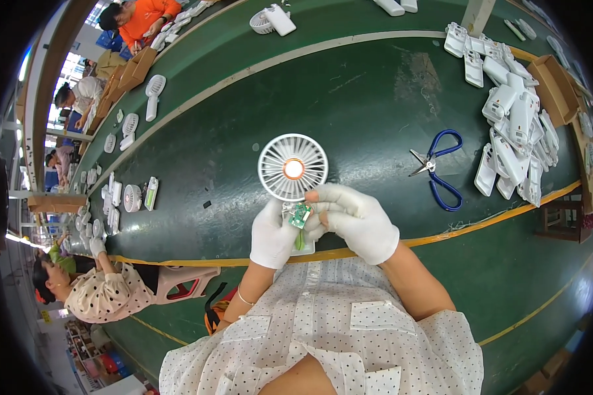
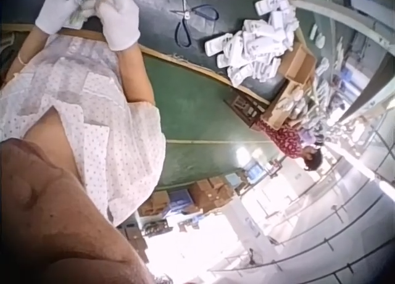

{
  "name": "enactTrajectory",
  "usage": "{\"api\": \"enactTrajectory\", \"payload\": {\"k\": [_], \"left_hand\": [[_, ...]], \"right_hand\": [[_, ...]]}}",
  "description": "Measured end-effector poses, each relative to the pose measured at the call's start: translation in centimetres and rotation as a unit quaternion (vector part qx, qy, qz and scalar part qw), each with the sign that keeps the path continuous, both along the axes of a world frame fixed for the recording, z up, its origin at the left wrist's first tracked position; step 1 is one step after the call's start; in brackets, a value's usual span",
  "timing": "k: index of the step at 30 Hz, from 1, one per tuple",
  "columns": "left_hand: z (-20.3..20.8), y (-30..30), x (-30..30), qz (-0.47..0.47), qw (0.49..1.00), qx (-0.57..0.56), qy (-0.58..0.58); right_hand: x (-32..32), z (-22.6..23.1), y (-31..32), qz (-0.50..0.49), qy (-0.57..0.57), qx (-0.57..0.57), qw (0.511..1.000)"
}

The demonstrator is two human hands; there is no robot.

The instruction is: The person assembles portable handheld fans by connecting the circuit boards, fitting batteries into the handle casings, snapping the casing covers together by hand, and placing the assembled fans onto the conveyor belt.

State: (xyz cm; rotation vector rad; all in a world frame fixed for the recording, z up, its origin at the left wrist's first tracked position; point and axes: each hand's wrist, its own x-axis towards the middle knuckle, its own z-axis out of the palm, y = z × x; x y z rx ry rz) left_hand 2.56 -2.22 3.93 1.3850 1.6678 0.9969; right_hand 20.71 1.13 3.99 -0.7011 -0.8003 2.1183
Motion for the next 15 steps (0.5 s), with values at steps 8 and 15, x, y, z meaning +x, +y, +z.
{"api": "enactTrajectory", "payload": {"k": [8,15], "left_hand": [[0.9,-0.1,-0.2,-0.051,0.994,-0.086,0.032],[1.2,-0.2,-0.3,-0.105,0.987,-0.104,0.058]], "right_hand": [[-0.1,1.6,1.2,-0.094,-0.335,0.602,0.719],[0.4,2.7,2.1,0.034,-0.370,0.652,0.661]]}}
